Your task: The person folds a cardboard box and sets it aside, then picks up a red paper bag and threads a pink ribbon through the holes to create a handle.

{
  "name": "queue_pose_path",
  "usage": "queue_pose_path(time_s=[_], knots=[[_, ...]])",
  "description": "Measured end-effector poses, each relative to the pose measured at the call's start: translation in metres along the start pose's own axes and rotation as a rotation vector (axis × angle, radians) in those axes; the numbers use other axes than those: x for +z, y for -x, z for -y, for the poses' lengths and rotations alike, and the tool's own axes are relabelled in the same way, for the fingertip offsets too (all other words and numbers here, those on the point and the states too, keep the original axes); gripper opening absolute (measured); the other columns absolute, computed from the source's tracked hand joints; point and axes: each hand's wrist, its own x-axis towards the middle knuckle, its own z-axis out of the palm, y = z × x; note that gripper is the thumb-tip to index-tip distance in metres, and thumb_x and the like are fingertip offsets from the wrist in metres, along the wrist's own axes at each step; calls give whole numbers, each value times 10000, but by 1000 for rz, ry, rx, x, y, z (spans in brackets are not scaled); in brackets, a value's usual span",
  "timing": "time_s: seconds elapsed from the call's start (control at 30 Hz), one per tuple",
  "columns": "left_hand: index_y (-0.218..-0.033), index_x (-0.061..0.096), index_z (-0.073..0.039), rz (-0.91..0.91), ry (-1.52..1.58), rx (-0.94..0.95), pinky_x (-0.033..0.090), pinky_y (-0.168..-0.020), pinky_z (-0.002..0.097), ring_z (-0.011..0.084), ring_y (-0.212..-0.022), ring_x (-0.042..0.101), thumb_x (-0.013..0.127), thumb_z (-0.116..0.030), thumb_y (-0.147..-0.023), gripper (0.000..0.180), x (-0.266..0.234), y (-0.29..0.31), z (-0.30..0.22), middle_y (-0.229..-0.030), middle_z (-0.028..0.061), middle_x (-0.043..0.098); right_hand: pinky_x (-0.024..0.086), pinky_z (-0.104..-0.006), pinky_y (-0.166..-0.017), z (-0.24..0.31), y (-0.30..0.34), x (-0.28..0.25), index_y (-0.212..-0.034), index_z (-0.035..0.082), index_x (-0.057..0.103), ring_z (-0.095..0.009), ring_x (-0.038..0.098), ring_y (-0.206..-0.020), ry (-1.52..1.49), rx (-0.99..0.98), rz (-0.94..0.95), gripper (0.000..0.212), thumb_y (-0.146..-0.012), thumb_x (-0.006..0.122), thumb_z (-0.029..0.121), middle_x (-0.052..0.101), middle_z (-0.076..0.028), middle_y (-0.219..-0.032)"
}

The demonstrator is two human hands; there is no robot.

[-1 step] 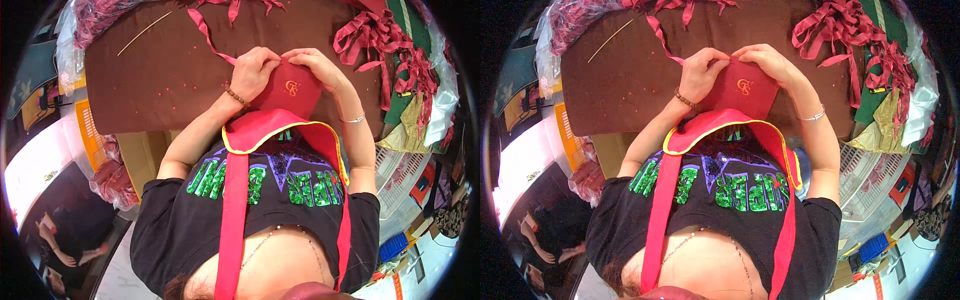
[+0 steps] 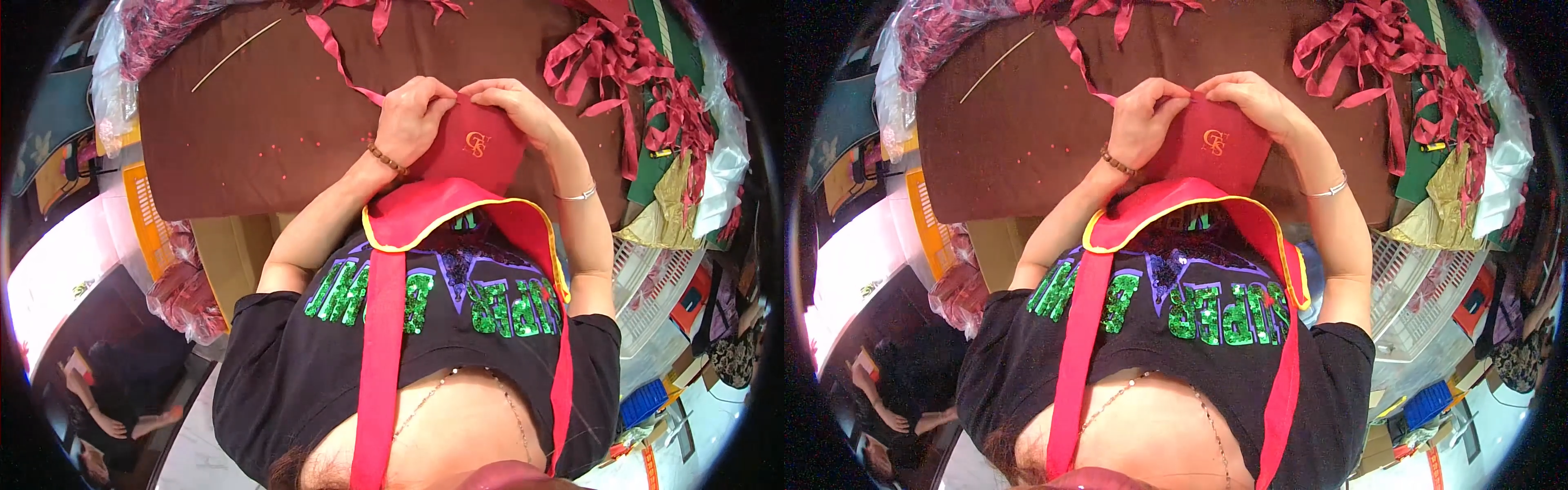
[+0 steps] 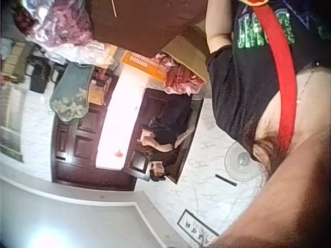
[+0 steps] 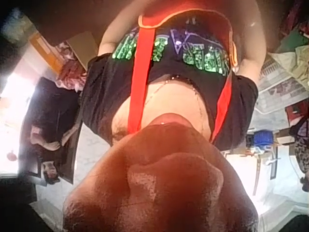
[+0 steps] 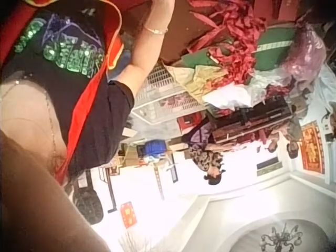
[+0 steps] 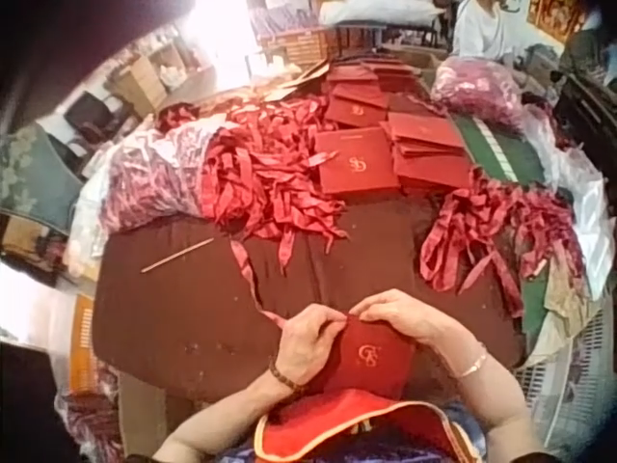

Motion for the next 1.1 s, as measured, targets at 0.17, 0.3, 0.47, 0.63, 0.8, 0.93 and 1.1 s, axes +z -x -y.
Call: queue_pose_path(time_s=[0.17,0.3,0.47,0.63,0.8,0.93,1.1], knots=[[-789,605,-25,-51,-54,56,481,-637,364,296,-714,599,621,-59,-751,53,-2,0,-2,-758,127,608,494,-236,-727,-3,-1,-2,-1039,-59,606,-127,612,-794,-31,1,7,304,-820,490,116,644,-99,-926],[-809,613,-24,-14,-4,15,483,-644,357,290,-716,603,618,-56,-755,63,-4,-1,3,-767,130,611,489,-229,-759,-8,-3,-8,-1055,-53,604,-119,613,-815,-40,4,46,300,-838,486,118,648,-89,-939],[-927,634,-7,-43,129,-185,478,-658,267,157,-720,593,638,-41,-766,165,8,-16,4,-791,69,631,470,-215,-745,0,-2,-41,-1027,-31,597,-96,584,-811,81,-23,-2,267,-846,475,124,630,-55,-912],[-950,646,-7,-3,199,-315,479,-635,246,130,-687,604,651,-50,-765,189,2,-13,2,-773,77,642,445,-234,-720,-4,-1,-46,-953,-3,613,-98,541,-800,158,-51,-145,241,-816,476,139,608,-27,-863],[-891,650,-31,76,-56,-132,484,-641,295,216,-716,619,643,-70,-763,133,-2,-9,-2,-800,107,632,443,-219,-681,3,3,-45,-959,-10,612,-77,539,-741,300,-12,-42,229,-838,513,158,608,-13,-815],[-840,641,-38,30,16,-172,477,-636,330,249,-726,611,649,-90,-756,99,0,-12,-2,-785,112,618,470,-211,-703,5,4,-44,-1016,-28,581,-78,576,-784,288,13,-18,228,-867,537,138,612,-31,-886],[-833,646,-47,-19,19,-117,473,-628,334,256,-719,606,652,-95,-754,93,8,-19,-7,-774,109,610,485,-220,-719,4,4,-43,-1047,-33,587,-93,596,-807,126,44,0,254,-850,574,128,628,-51,-904]])
